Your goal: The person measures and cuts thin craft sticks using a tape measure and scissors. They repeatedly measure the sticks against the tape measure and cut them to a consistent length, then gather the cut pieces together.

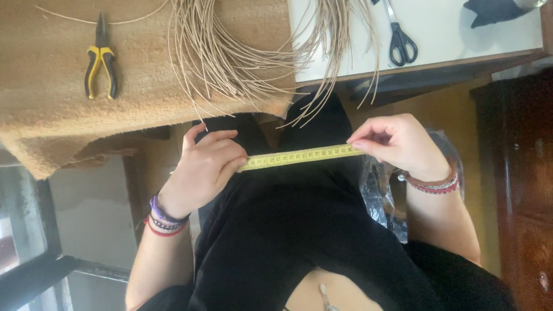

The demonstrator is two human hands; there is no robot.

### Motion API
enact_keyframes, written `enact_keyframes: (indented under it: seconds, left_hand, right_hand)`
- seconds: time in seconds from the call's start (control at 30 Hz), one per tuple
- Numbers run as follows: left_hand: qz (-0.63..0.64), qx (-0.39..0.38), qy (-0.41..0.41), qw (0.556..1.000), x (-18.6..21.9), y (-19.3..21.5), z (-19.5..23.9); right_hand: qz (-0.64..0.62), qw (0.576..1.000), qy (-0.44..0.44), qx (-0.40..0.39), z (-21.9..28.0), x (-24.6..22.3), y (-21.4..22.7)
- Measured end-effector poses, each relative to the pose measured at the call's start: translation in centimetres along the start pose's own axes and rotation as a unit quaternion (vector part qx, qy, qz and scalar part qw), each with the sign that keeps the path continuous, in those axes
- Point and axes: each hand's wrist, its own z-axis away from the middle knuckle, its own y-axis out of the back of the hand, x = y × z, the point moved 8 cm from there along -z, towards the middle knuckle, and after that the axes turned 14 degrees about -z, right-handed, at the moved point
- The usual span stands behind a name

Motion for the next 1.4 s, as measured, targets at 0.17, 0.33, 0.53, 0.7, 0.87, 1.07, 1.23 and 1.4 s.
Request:
enact_keyframes:
  seconds: [0.17, 0.33, 0.53, 0.7, 0.87, 1.07, 1.23, 1.4]
  left_hand:
    - [0.029, -0.105, -0.003, 0.994, 1.6, -1.6, -1.0]
    - [0.129, -0.023, -0.035, 0.991, 6.0, -3.1, -5.1]
    - [0.272, -0.09, -0.058, 0.956, 8.3, -5.8, -7.4]
    - [0.223, -0.039, -0.027, 0.974, 7.7, -5.8, -7.7]
    - [0.204, -0.019, -0.022, 0.979, 7.8, -4.6, -7.5]
    - [0.241, -0.012, -0.012, 0.97, 7.2, -5.4, -7.6]
    - [0.297, -0.005, -0.014, 0.955, 7.2, -4.3, -7.6]
    - [0.299, -0.005, -0.016, 0.954, 7.3, -3.7, -7.7]
  right_hand:
    - [0.018, 1.0, -0.004, -0.024, -0.1, -0.8, -1.4]
    - [0.033, 0.999, 0.001, -0.038, -0.3, -1.1, -2.0]
    - [0.027, 1.0, -0.008, -0.002, 0.1, 0.1, -0.8]
    - [0.03, 0.999, -0.014, 0.03, 0.2, -0.1, -0.5]
    - [0.023, 0.999, -0.012, 0.034, -0.1, -0.1, -0.6]
    - [0.027, 0.999, -0.02, 0.018, -0.4, 0.1, -0.8]
    - [0.01, 0.999, 0.018, -0.028, -0.6, -1.2, -2.6]
    - [0.018, 0.997, 0.065, -0.023, -1.1, -1.1, -4.2]
